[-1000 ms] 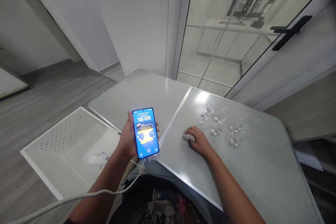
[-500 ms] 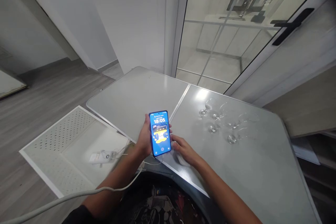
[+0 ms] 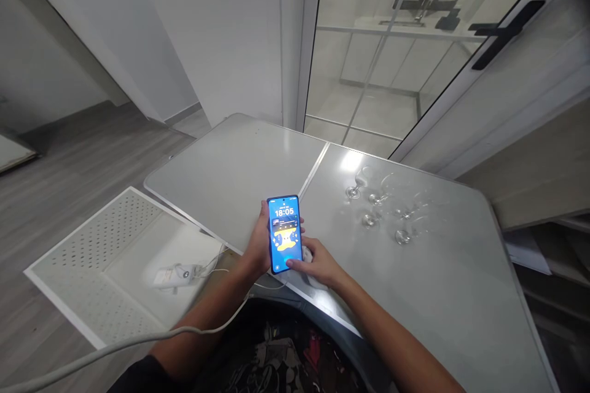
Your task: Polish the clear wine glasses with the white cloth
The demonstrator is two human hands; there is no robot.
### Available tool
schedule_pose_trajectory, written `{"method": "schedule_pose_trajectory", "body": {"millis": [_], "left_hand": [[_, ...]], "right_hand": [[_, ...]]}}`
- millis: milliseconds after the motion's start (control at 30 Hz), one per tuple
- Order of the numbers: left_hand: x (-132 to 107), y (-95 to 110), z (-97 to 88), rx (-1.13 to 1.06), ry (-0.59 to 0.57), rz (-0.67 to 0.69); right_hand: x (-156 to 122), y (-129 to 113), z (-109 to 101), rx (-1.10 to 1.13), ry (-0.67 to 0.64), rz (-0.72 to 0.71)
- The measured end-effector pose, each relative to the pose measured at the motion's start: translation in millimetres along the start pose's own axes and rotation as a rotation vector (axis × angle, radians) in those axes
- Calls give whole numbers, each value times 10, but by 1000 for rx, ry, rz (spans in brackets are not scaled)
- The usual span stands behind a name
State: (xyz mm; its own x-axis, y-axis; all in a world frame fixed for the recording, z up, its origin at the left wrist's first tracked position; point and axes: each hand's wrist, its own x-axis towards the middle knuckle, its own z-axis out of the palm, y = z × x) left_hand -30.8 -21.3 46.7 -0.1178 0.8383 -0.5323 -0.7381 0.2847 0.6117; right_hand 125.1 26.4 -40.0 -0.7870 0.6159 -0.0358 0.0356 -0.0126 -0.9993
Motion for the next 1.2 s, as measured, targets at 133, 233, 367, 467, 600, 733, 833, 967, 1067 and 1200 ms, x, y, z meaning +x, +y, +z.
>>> {"method": "schedule_pose_trajectory", "body": {"millis": [133,233,367,467,600,733,833,967,1067,1200], "left_hand": [[9,1,-2,22,4,31],[23,10,-14,29,2,39],[50,12,-50,-8,-23,44],[70,7,-77,-29,-29,33],[90,5,-99,-29,-17,26],[96,24,-103,-53,-47,43],[99,44,-106,-96,-68,37],[112,44,-139,-148,-97,20],[133,24,-187,-157,-107,12],[160,4,-246,-170,-132,-13]], "right_hand": [[-9,-13,-20,0,-18,-6],[-17,-52,-45,20,-67,-21],[-26,-90,-64,4,-81,-21],[-31,-88,-66,-3,-89,-9],[-31,-74,-66,10,-100,-23],[-21,-50,-71,74,-102,-36],[-20,-25,-75,114,-92,-38],[-28,-16,-76,124,-86,-19],[-29,-22,-74,132,-85,-23],[-25,-27,-68,141,-88,-17]]}}
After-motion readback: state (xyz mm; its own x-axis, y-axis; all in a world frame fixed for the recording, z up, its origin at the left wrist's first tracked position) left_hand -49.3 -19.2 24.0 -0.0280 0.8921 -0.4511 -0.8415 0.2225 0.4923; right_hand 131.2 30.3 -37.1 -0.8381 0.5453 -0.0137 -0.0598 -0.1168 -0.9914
